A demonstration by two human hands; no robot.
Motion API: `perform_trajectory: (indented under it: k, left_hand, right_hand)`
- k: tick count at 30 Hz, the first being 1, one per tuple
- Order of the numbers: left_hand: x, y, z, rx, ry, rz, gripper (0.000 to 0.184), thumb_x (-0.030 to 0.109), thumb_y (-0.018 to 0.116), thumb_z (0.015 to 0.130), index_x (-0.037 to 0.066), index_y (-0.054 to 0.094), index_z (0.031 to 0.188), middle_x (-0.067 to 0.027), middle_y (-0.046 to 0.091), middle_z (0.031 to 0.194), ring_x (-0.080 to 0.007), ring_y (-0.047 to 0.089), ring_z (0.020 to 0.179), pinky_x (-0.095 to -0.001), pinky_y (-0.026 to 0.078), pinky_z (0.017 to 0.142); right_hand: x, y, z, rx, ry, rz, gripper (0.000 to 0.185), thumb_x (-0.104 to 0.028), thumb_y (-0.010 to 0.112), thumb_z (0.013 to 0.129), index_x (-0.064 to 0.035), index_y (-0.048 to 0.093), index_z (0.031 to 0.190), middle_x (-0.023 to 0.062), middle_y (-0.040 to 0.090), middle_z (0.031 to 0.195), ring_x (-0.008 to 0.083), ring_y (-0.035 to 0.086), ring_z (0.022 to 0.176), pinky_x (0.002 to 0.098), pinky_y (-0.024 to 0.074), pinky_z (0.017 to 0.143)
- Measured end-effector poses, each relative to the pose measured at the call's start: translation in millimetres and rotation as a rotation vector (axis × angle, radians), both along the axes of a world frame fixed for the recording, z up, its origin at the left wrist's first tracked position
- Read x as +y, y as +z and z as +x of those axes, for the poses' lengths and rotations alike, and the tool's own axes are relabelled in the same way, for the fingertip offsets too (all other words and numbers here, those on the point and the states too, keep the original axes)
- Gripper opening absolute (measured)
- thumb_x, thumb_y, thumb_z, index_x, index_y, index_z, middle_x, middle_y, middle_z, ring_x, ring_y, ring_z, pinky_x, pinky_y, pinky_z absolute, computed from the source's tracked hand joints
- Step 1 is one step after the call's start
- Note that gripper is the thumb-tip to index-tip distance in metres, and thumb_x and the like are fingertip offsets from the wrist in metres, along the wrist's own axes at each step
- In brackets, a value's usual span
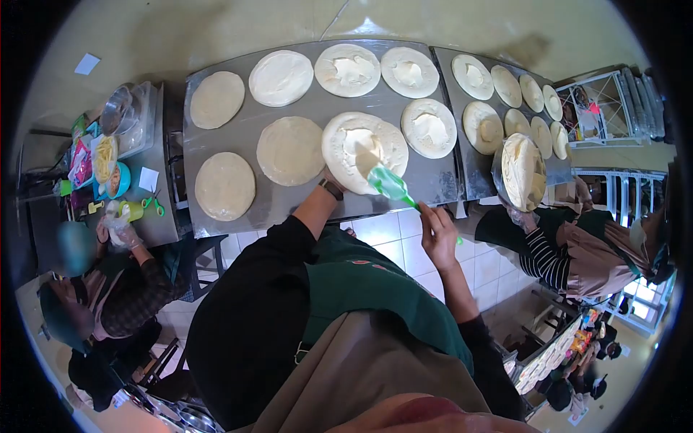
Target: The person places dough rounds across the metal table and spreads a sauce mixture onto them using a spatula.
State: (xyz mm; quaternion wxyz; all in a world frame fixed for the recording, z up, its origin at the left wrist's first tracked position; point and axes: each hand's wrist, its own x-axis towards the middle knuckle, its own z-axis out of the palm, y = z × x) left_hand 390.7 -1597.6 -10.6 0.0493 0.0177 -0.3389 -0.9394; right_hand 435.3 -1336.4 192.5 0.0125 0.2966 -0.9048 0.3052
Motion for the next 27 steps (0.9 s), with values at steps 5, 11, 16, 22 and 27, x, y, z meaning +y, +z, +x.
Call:
perform_trajectory:
  k: [5, 11, 16, 22, 27]
  left_hand:
    - [19, 31, 35, -0.023, -0.003, 0.152, 0.058, 0.048, 0.030, 0.095, 0.012, 0.035, 0.140, -0.0126, 0.038, 0.143, -0.0297, 0.041, 0.127, -0.0485, 0.033, 0.107]
    - [4, 56, 44, -0.033, -0.005, 0.348, 0.058, 0.049, 0.030, 0.095, 0.012, 0.035, 0.140, -0.0127, 0.038, 0.143, -0.0299, 0.041, 0.128, -0.0485, 0.033, 0.107]
    - [8, 73, 48, -0.036, -0.050, 0.535, 0.059, 0.049, 0.030, 0.094, 0.012, 0.035, 0.140, -0.0127, 0.038, 0.143, -0.0301, 0.041, 0.128, -0.0485, 0.033, 0.107]
    - [16, 89, 62, -0.028, -0.116, 0.747, 0.060, 0.051, 0.030, 0.094, 0.013, 0.036, 0.140, -0.0135, 0.038, 0.143, -0.0326, 0.042, 0.127, -0.0502, 0.034, 0.106]
    - [21, 85, 70, -0.013, -0.204, 0.847, 0.060, 0.051, 0.030, 0.094, 0.013, 0.037, 0.139, -0.0135, 0.040, 0.142, -0.0323, 0.042, 0.127, -0.0507, 0.034, 0.106]
  right_hand:
    - [-29, -31, -27, 0.247, 0.211, 0.052, 0.038, 0.006, 0.059, 0.076, -0.0058, 0.062, 0.112, 0.0110, 0.057, 0.084, 0.0276, 0.059, 0.072, 0.0367, 0.0480, 0.061]
    - [-52, -21, -36, 0.251, 0.101, 0.052, 0.043, 0.005, 0.055, 0.077, -0.0099, 0.059, 0.118, 0.0118, 0.056, 0.086, 0.0316, 0.059, 0.074, 0.0396, 0.0490, 0.062]
    - [-54, -12, -15, 0.059, -0.078, 0.015, 0.032, -0.001, 0.053, 0.084, -0.0078, 0.058, 0.114, 0.0155, 0.058, 0.087, 0.0348, 0.060, 0.070, 0.0432, 0.0494, 0.063]
    - [-31, -6, 49, -0.412, 0.110, -0.120, 0.020, -0.007, 0.051, 0.091, -0.0060, 0.056, 0.111, 0.0135, 0.057, 0.077, 0.0297, 0.059, 0.064, 0.0367, 0.0458, 0.059]
    - [-16, 6, 40, -0.779, 0.006, -0.353, 0.016, -0.008, 0.048, 0.095, -0.0031, 0.054, 0.109, -0.0022, 0.040, 0.066, 0.0070, 0.038, 0.061, 0.0236, 0.0362, 0.055]
